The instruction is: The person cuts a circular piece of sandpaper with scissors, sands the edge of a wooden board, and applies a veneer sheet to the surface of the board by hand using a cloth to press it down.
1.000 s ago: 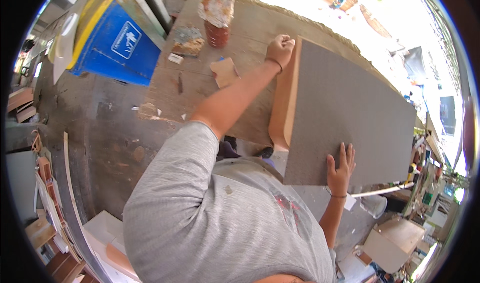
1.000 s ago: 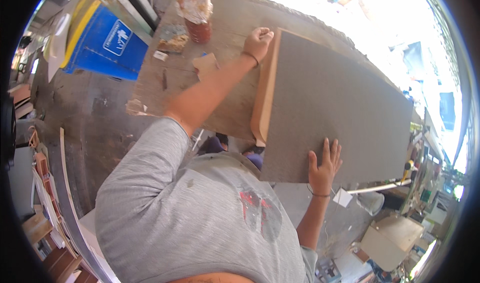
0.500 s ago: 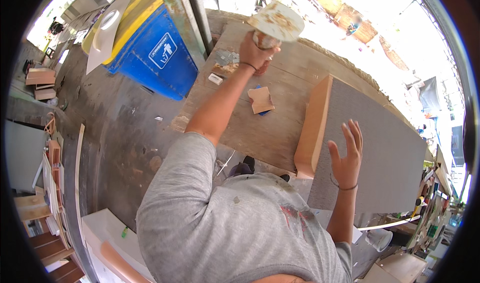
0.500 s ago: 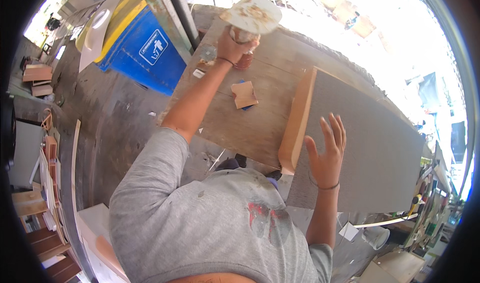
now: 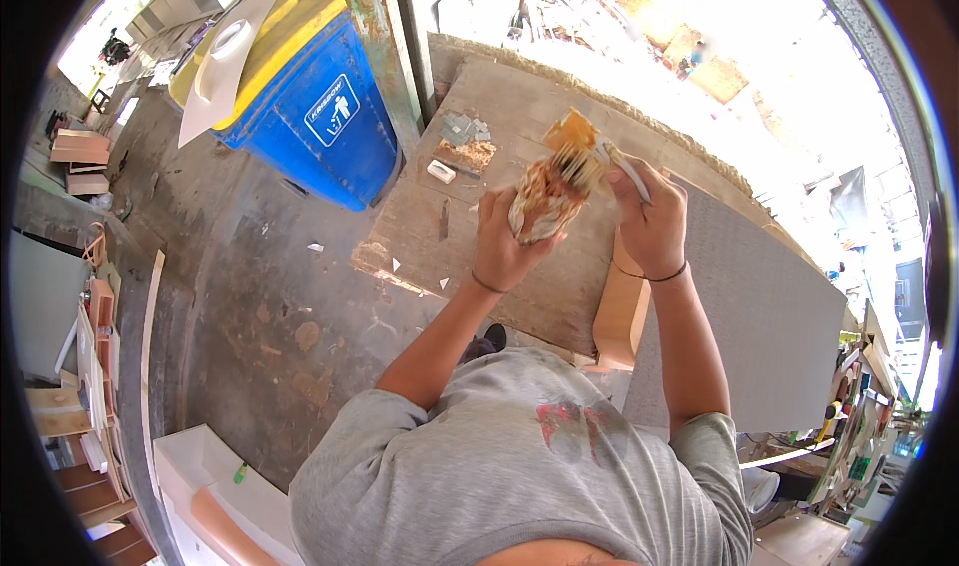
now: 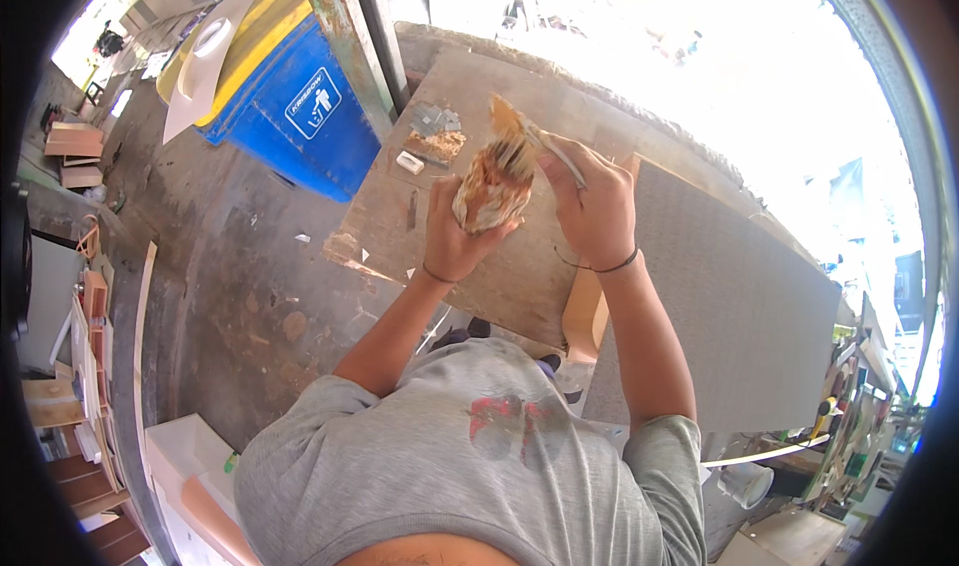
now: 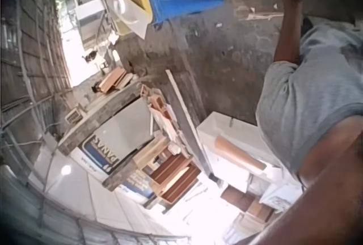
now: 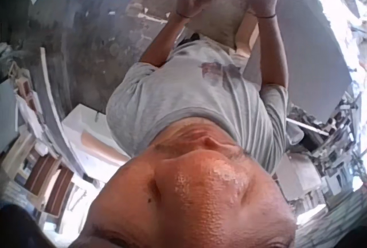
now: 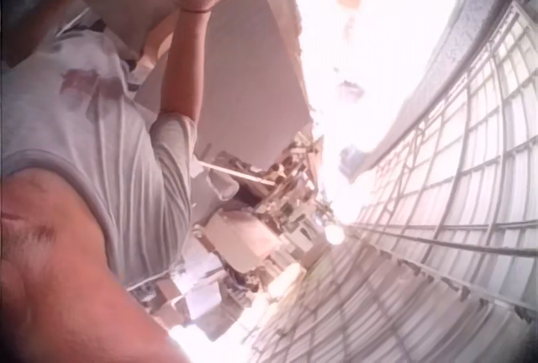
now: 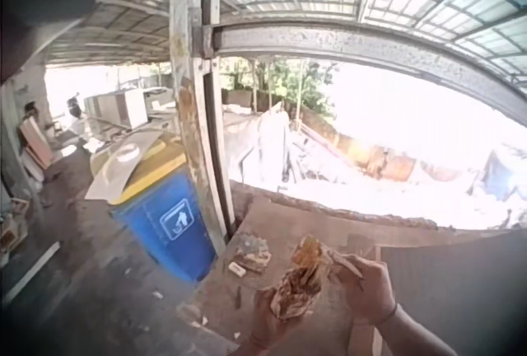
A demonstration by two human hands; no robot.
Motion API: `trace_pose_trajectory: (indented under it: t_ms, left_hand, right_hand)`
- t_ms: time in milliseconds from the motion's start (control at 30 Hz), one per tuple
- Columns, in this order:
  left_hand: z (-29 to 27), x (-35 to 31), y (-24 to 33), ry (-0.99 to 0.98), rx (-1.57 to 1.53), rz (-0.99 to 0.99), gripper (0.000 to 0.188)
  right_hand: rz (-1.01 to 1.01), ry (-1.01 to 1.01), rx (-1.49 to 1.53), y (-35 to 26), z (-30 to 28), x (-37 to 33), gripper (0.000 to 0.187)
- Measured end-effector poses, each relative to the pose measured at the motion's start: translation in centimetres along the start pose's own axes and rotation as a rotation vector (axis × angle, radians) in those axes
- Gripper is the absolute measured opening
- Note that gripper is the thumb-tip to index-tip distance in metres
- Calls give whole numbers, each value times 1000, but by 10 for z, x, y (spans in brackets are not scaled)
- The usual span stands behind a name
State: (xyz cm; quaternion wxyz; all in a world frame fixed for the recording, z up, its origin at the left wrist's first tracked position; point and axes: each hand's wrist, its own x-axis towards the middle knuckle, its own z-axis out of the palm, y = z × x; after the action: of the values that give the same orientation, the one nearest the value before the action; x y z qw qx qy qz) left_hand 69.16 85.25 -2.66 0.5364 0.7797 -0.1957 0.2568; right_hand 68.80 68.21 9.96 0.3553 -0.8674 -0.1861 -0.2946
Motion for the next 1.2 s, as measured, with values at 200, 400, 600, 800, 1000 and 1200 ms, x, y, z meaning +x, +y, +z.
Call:
trace_pose_trajectory:
  t_ms: [200,400,600,800,1000,1200]
  left_hand:
    - [-16,-29,-5,-6,-40,-63,71]
    - [-27,-45,-25,40,-175,-113,77]
    - [-25,-57,-34,-18,-203,-171,90]
    - [-23,-69,-27,42,-43,-115,97]
    - [-36,-81,-12,15,77,-111,92]
    - [-41,-89,2,76,-77,-288,82]
  right_hand:
    - [673,91,347,9,-4,-2,39]
    - [689,481,1006,5,-47,17,42]
    - [710,518,1051,4,-64,-3,47]
    - [666,618,1028,11,-109,-51,47]
    - [543,884,606,9,-170,-106,46]
    - [460,1145,334,-9,-281,-201,45]
